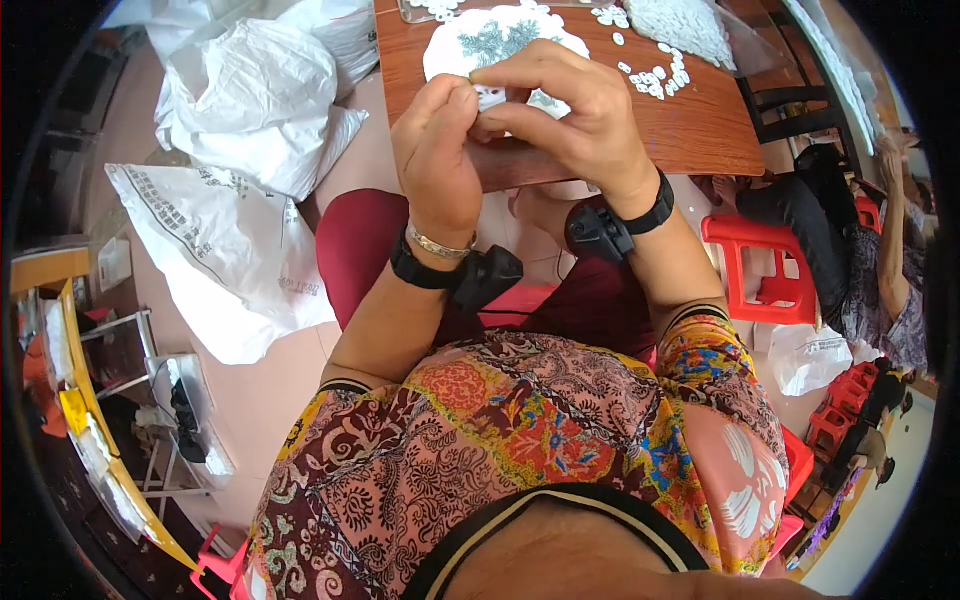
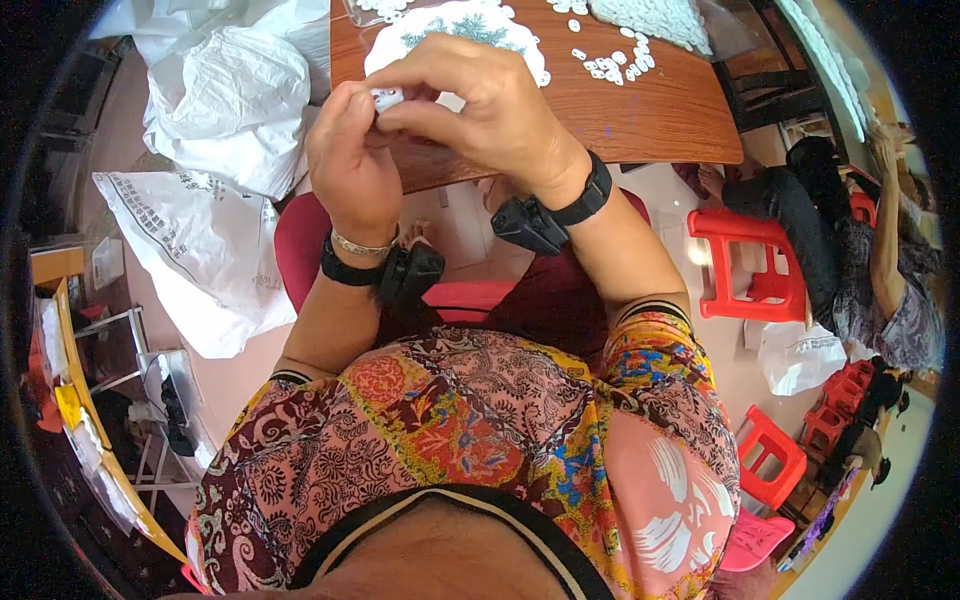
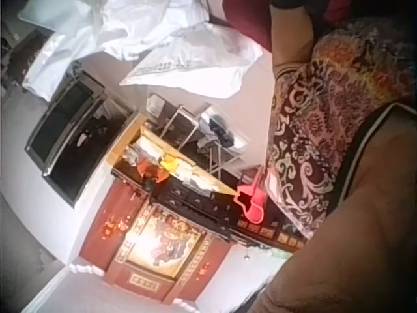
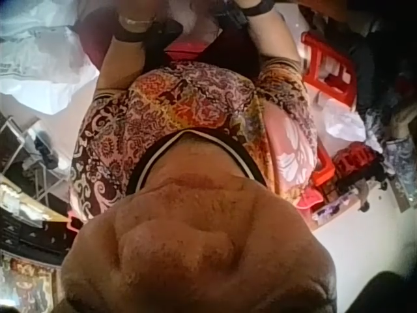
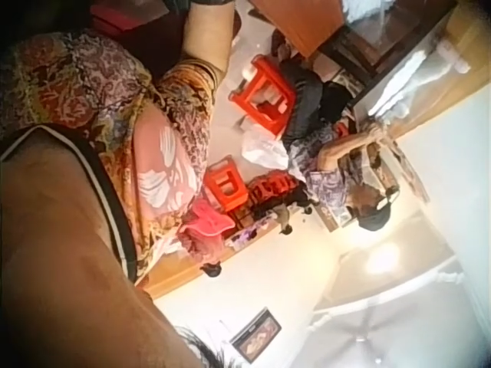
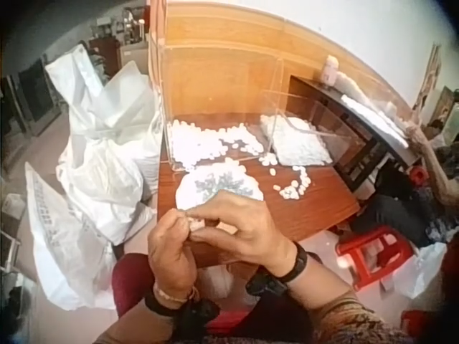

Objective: Manually assembling small white plastic components by inserting tiny grey pieces into them.

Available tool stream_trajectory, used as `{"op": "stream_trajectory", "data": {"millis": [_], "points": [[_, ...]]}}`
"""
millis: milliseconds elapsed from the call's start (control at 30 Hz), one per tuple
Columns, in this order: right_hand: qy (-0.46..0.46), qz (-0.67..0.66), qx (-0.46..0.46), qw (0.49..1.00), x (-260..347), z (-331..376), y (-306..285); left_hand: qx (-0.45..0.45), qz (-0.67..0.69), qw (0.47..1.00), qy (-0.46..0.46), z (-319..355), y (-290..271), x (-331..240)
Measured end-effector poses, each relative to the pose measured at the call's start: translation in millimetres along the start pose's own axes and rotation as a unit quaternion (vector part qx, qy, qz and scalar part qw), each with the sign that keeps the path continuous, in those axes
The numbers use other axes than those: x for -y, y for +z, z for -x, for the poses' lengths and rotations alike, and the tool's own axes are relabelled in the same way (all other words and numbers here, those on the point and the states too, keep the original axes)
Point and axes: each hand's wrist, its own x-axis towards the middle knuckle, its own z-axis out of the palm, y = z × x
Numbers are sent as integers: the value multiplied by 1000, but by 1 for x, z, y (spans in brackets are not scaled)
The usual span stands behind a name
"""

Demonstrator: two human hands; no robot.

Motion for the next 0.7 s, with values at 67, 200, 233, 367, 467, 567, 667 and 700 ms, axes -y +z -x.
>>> {"op": "stream_trajectory", "data": {"millis": [67, 200, 233, 367, 467, 567, 667, 700], "points": [[12, -18, 6, 1000, -6, 1, -2, 15, -2, 999, -50, -4, -2, -3], [50, -58, 29, 997, -8, 1, -3, 4, -36, 998, -53, -10, -4, -1], [57, -68, 30, 996, -8, 1, -3, 1, -35, 998, -49, -10, -4, 0], [57, -60, 35, 996, -9, 1, -5, 0, -22, 997, -74, -12, -2, -4], [63, -30, 30, 997, -10, 2, -6, 10, -12, 995, -99, -12, -2, -1], [65, -13, 33, 997, -10, 1, -9, 1, 35, 992, -124, -12, -3, 1], [40, -12, 43, 998, -9, -1, -12, 42, 70, 987, -138, -13, -11, 4], [40, -12, 49, 998, -9, -1, -12, 49, 81, 984, -148, -13, -13, 5]]}}
